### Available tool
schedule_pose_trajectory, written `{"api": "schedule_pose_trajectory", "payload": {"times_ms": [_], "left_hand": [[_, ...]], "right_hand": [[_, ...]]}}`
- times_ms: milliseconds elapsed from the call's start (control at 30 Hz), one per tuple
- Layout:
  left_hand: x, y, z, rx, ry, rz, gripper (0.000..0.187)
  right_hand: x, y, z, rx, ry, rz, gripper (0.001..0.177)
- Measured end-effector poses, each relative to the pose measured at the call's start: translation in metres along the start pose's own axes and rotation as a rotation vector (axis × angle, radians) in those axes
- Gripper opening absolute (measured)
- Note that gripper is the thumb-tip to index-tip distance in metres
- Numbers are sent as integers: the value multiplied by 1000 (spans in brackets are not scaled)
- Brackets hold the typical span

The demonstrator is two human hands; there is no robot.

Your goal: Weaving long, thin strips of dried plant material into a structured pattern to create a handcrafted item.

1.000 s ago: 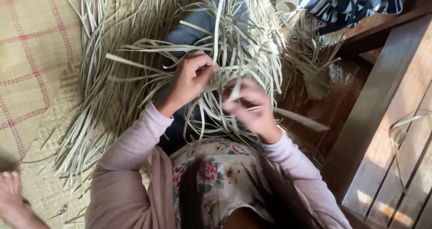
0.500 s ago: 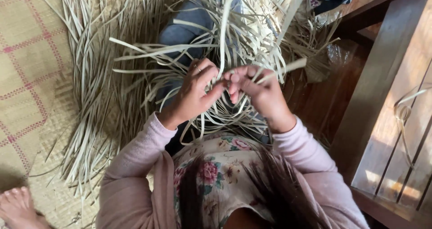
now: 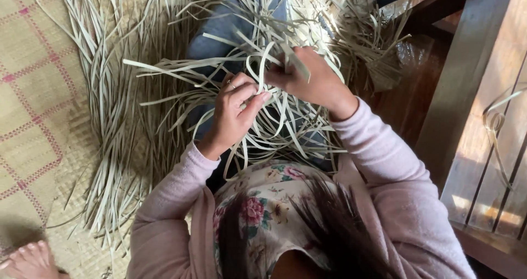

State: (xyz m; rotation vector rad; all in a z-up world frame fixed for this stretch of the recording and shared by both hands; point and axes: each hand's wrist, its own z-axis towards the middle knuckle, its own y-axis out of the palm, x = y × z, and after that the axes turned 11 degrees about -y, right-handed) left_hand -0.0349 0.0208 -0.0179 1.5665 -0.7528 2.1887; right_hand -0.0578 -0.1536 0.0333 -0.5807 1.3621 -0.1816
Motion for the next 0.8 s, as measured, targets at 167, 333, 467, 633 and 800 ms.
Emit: {"api": "schedule_pose_trajectory", "payload": {"times_ms": [167,333,467,633,800], "left_hand": [[-28,-1,-2,36,-130,-70,18],[-17,-15,7,28,-142,-65,21],[-19,-15,6,11,-151,33,21],[-15,-19,6,-6,-156,-35,13],[4,-17,10,-40,-129,-5,12]], "right_hand": [[12,8,-6,280,-207,282,15],[-20,39,-25,278,-136,280,7],[-16,50,-26,254,-111,161,8],[-6,33,-38,455,-54,423,15],[-7,32,-44,337,32,319,11]]}}
